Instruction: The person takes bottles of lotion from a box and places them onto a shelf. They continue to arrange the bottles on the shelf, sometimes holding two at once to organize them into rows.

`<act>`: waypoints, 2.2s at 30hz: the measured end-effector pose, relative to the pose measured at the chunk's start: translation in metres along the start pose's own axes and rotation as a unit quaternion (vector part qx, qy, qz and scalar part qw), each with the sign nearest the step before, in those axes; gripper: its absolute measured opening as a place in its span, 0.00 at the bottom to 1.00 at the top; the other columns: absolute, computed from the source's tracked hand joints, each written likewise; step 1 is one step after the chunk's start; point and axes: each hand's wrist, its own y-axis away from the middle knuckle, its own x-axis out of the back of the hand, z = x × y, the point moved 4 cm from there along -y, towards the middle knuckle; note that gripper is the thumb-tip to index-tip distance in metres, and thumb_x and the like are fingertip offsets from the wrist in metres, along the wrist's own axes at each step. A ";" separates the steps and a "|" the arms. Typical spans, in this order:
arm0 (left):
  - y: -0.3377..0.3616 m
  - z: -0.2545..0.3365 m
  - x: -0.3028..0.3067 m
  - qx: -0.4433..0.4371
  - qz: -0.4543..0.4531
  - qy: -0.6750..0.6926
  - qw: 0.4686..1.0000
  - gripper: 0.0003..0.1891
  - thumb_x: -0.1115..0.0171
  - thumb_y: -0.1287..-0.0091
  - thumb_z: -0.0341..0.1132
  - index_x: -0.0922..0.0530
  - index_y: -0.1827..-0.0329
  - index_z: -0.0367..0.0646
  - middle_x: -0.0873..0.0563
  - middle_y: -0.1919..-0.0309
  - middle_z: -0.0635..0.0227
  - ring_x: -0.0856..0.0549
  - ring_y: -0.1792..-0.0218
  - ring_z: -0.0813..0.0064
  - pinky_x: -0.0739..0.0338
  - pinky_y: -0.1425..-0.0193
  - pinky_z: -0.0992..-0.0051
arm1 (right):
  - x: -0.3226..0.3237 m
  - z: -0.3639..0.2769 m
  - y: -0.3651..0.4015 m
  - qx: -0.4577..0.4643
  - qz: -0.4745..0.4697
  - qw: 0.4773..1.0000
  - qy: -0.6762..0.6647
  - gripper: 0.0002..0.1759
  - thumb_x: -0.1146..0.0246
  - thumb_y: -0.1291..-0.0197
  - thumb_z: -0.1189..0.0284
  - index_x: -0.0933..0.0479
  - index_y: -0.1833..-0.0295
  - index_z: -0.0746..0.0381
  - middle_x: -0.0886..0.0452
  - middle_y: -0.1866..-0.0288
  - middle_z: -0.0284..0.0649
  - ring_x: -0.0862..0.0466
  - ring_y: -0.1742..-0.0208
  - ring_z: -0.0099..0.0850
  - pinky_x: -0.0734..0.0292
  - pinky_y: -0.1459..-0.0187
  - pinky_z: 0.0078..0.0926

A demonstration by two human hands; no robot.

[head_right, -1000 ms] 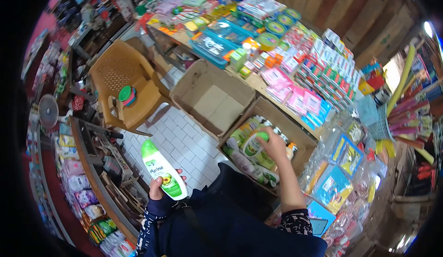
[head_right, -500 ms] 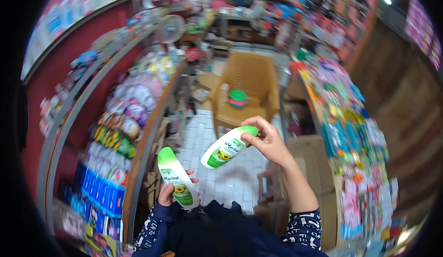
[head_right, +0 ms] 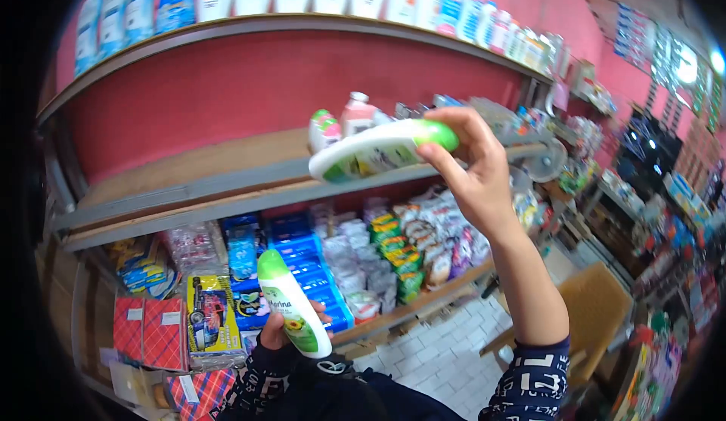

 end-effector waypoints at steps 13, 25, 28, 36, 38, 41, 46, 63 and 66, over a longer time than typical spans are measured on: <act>0.048 0.026 0.067 -0.135 0.224 -0.030 0.965 0.39 0.39 0.39 0.55 0.39 0.32 0.37 0.23 0.45 0.44 0.21 0.45 0.46 0.21 0.48 0.42 | -0.183 0.145 -0.141 0.110 -0.304 0.913 0.250 0.19 0.30 0.48 0.57 0.20 0.53 0.55 0.14 0.63 0.41 0.16 0.59 0.38 0.35 0.48 0.35; 0.020 0.012 0.073 -0.107 0.276 -0.080 0.952 0.39 0.41 0.39 0.55 0.40 0.30 0.41 0.24 0.46 0.41 0.21 0.48 0.42 0.22 0.50 0.38 | -0.189 0.174 -0.163 0.140 -0.347 0.903 0.209 0.19 0.31 0.46 0.56 0.20 0.53 0.53 0.14 0.65 0.37 0.17 0.62 0.34 0.38 0.48 0.35; 0.017 0.008 0.068 -0.119 0.307 -0.075 0.941 0.39 0.41 0.39 0.55 0.40 0.30 0.42 0.24 0.46 0.41 0.21 0.48 0.42 0.22 0.50 0.39 | -0.193 0.182 -0.165 0.125 -0.366 0.899 0.208 0.19 0.30 0.47 0.56 0.19 0.53 0.53 0.14 0.65 0.37 0.17 0.61 0.34 0.38 0.49 0.35; 0.016 -0.001 0.068 -0.123 0.302 -0.058 0.944 0.38 0.42 0.37 0.53 0.42 0.29 0.42 0.24 0.45 0.42 0.21 0.47 0.42 0.24 0.47 0.37 | -0.193 0.190 -0.169 0.115 -0.386 0.894 0.194 0.18 0.30 0.48 0.57 0.19 0.54 0.53 0.14 0.60 0.37 0.17 0.57 0.33 0.38 0.48 0.34; 0.017 -0.003 0.070 -0.127 0.288 -0.043 0.948 0.38 0.42 0.37 0.52 0.43 0.29 0.42 0.25 0.44 0.41 0.21 0.46 0.42 0.25 0.47 0.37 | -0.192 0.191 -0.170 0.112 -0.389 0.894 0.193 0.18 0.30 0.48 0.57 0.19 0.54 0.53 0.14 0.60 0.37 0.17 0.55 0.34 0.38 0.47 0.35; 0.019 -0.003 0.075 -0.127 0.272 -0.039 0.953 0.38 0.42 0.37 0.51 0.44 0.28 0.42 0.25 0.44 0.41 0.21 0.46 0.42 0.26 0.46 0.36 | -0.191 0.188 -0.170 0.100 -0.393 0.892 0.199 0.19 0.29 0.48 0.59 0.19 0.52 0.55 0.14 0.58 0.39 0.17 0.52 0.36 0.33 0.47 0.38; 0.018 0.001 0.069 -0.127 0.271 -0.036 0.953 0.38 0.42 0.36 0.50 0.45 0.28 0.42 0.25 0.44 0.40 0.22 0.45 0.41 0.26 0.46 0.36 | -0.189 0.183 -0.166 0.061 -0.423 0.881 0.201 0.23 0.28 0.50 0.63 0.20 0.47 0.56 0.16 0.53 0.44 0.18 0.48 0.42 0.25 0.48 0.40; 0.022 0.004 0.078 -0.120 0.246 -0.020 0.962 0.36 0.42 0.37 0.49 0.41 0.30 0.40 0.25 0.45 0.40 0.22 0.45 0.40 0.25 0.48 0.35 | -0.194 0.174 -0.165 0.084 -0.433 0.862 0.249 0.21 0.27 0.52 0.67 0.19 0.50 0.56 0.15 0.54 0.44 0.17 0.50 0.42 0.23 0.47 0.40; 0.020 0.007 0.071 -0.115 0.259 -0.047 0.958 0.36 0.42 0.38 0.51 0.39 0.32 0.36 0.24 0.46 0.43 0.21 0.46 0.44 0.23 0.49 0.38 | -0.193 0.179 -0.165 0.086 -0.433 0.872 0.212 0.22 0.27 0.52 0.68 0.19 0.49 0.57 0.15 0.55 0.45 0.17 0.51 0.44 0.24 0.48 0.40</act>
